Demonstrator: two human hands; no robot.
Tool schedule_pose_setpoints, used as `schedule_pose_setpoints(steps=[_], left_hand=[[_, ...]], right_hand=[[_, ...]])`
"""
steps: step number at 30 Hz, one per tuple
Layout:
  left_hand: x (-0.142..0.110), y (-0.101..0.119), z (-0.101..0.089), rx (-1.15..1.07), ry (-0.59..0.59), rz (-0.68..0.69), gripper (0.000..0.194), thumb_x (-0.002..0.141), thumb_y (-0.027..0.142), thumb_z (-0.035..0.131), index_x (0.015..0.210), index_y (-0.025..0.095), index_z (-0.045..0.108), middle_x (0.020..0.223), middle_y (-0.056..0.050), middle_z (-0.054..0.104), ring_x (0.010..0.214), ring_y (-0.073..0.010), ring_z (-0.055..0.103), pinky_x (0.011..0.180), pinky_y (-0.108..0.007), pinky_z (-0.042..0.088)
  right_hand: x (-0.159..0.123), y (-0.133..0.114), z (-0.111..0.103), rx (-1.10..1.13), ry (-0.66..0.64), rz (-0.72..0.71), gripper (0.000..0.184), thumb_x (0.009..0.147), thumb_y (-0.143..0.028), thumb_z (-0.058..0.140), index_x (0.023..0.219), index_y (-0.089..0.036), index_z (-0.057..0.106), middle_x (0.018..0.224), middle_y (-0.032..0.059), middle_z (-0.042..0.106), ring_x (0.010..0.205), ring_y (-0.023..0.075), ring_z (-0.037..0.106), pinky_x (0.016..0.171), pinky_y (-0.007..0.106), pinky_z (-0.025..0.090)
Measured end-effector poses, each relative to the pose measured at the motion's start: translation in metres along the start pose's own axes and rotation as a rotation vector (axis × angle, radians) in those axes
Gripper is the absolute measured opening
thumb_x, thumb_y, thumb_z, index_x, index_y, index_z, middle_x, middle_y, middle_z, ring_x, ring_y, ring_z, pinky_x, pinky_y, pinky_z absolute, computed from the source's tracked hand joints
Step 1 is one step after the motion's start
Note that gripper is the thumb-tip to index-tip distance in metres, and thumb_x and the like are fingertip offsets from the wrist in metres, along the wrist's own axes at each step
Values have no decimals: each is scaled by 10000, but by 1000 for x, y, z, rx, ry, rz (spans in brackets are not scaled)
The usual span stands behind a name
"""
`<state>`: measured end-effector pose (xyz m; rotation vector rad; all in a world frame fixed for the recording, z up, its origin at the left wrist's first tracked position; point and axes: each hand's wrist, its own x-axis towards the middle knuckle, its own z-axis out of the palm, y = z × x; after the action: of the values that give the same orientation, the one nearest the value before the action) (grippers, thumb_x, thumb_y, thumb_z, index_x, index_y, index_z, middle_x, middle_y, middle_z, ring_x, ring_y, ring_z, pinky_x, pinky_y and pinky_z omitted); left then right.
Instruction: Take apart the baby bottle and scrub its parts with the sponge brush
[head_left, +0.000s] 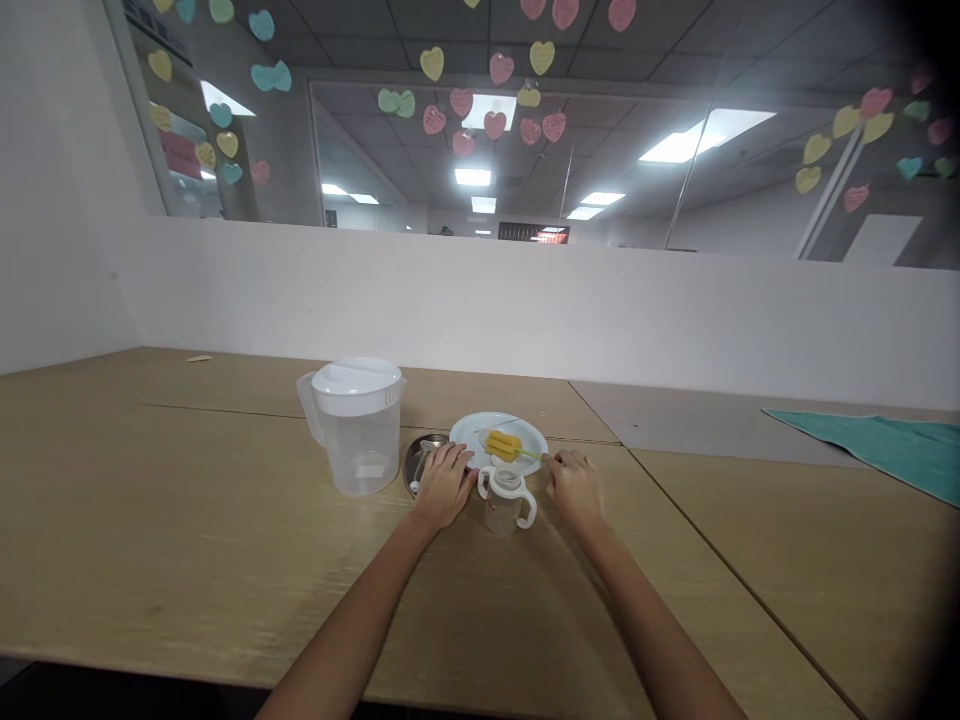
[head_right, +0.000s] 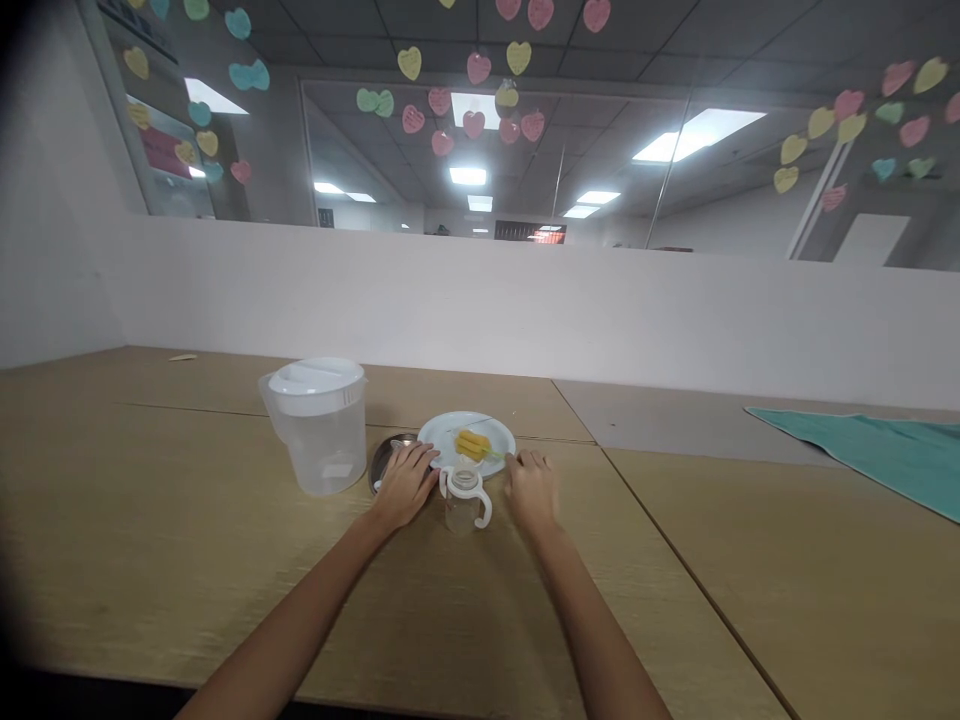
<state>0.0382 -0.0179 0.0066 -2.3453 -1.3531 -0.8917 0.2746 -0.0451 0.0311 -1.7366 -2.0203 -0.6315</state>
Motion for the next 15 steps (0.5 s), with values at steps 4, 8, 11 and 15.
schedule_pose_setpoints(steps=[4,8,11,15], left_hand=[[0,0,-1,-4,-5,-2,357,924,354,347,1179,198,542,1241,-77,547,1203,-241,422,1017,-441,326],[0,1,0,-5,-1,0,361,927,357,334,1172,196,545,1223,-84,555,1204,-240,423,1007,-448,335],[0,1,1,-13,9,-3,357,926,354,336,1170,201,546,1226,-79,555,1198,-242,428,1004,-450,341],[-1,1,1,-18,19,-8,346,921,351,351,1167,206,547,1225,-78,556,1195,-246,430,998,-451,346]], right_hand=[[1,-6,-2,-23,-55,30,353,752,-95,540,1082,-180,632,936,76,621,918,204,525,745,296,304],[2,-14,-3,-17,-85,49,362,756,-79,546,1100,-168,617,978,98,609,940,203,525,741,277,349],[3,-19,-3,-31,-96,70,312,787,-70,511,1063,-158,626,969,112,605,934,203,529,683,258,376],[5,-23,-2,-47,-105,108,304,805,-40,468,1041,-154,622,960,124,596,917,194,535,602,232,385]])
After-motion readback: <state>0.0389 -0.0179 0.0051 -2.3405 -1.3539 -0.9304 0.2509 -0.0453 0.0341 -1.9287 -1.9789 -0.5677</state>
